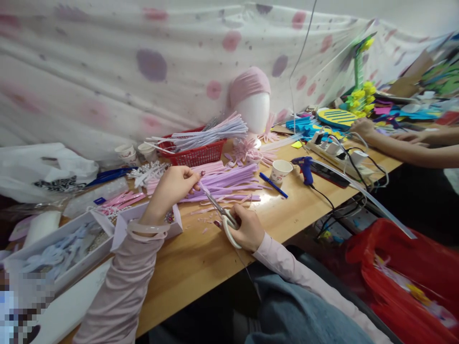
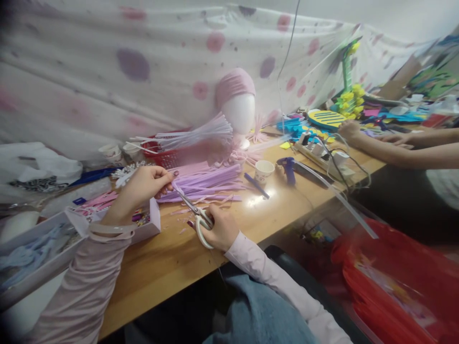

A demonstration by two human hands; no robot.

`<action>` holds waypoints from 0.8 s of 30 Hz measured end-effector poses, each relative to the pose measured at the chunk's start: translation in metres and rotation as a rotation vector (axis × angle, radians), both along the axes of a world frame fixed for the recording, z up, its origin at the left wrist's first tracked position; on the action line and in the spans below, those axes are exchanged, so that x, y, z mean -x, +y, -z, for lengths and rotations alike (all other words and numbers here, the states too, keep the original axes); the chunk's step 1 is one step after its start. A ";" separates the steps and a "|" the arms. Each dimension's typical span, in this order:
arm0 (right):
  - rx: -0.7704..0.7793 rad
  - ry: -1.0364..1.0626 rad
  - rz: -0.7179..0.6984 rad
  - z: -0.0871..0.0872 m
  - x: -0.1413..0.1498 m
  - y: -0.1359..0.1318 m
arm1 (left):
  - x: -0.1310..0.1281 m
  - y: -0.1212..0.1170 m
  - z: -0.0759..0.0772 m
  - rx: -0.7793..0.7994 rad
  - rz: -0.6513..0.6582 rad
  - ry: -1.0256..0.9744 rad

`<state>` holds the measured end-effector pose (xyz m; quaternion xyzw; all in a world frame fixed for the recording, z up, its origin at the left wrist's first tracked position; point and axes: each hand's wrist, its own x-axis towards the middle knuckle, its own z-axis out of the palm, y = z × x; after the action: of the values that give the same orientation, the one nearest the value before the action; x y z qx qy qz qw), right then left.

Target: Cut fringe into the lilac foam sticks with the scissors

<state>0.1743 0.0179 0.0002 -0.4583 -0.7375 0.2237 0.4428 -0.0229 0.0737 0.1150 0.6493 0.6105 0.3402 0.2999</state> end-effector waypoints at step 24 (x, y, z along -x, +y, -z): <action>-0.049 -0.016 0.066 0.003 -0.001 0.002 | -0.018 -0.004 -0.002 0.252 0.001 -0.296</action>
<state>0.1756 0.0201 -0.0029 -0.4732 -0.7307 0.1872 0.4550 -0.0050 0.0696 0.1170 0.5498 0.5974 0.3528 0.4652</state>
